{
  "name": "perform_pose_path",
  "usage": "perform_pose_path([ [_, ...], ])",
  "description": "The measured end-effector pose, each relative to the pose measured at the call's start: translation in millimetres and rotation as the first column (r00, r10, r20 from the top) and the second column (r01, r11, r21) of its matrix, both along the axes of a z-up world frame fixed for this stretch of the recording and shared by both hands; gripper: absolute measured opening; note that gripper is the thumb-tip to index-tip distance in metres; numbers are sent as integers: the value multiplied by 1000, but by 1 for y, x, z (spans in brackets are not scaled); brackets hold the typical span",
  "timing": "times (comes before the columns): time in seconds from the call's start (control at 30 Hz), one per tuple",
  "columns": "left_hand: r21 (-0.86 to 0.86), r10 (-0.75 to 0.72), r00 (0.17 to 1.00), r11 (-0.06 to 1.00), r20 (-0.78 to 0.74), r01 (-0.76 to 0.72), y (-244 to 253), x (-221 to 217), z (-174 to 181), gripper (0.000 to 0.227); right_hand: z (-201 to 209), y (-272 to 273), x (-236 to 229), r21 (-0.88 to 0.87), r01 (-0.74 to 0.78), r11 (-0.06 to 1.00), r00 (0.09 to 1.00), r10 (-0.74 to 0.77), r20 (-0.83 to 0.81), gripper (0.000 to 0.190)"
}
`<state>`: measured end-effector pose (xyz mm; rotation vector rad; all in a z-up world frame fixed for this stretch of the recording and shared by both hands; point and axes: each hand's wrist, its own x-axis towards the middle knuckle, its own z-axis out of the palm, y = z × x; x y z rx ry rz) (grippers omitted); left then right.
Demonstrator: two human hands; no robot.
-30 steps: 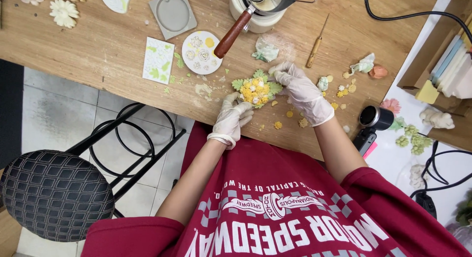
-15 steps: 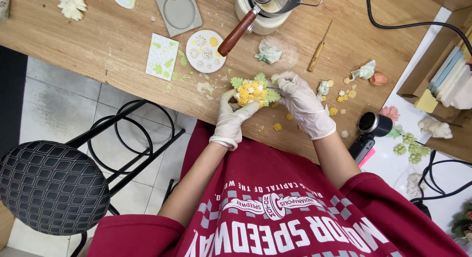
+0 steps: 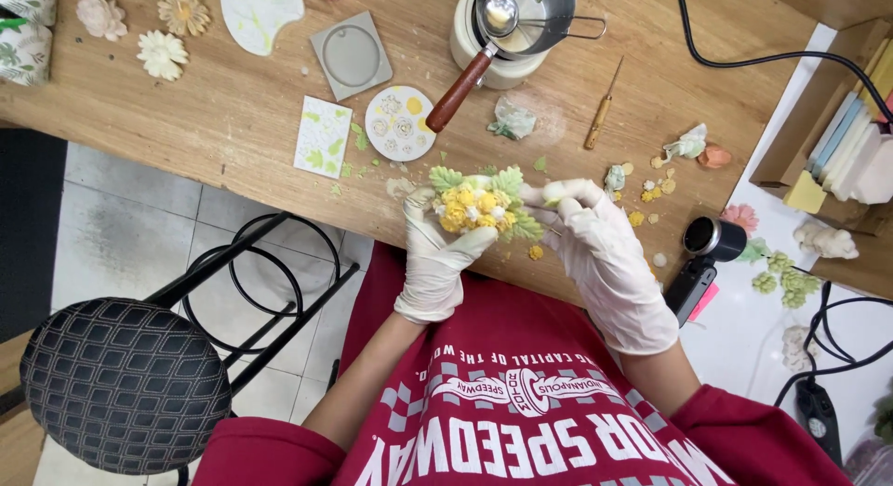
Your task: Decorate a candle base with wax flowers using melted wax.
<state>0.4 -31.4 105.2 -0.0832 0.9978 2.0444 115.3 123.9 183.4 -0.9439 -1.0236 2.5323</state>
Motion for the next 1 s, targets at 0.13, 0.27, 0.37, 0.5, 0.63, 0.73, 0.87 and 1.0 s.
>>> perform_pose_path([
  [0.13,60,-46,997,997,-61,50,-3,-11,14,77,24,2,-5,70,24,997,999,-27,38,36],
  [0.27,154,-109,983,979,-147,131,-4,-30,29,83,31,23,-17,220,112,969,989,-129,65,16],
  [0.37,79,-245,944,960,-222,267,-5,-50,39,89,39,51,-41,400,110,910,971,-184,150,10],
  [0.5,82,-261,887,946,-382,314,-8,-75,36,84,67,72,-93,584,2,812,955,-175,241,14],
  [0.63,20,-388,815,898,-431,439,-11,-100,36,61,50,98,-123,713,-250,656,918,-74,390,21],
  [0.73,-10,-401,770,890,-497,457,-11,-112,35,57,32,111,-139,760,-393,518,877,-35,478,20],
  [0.87,47,-389,857,903,-337,428,-15,-115,30,57,1,134,-148,868,-463,180,883,18,468,14],
  [1.0,69,-355,889,919,-288,389,-21,-114,17,59,-29,153,-155,886,-459,69,887,104,451,14],
])
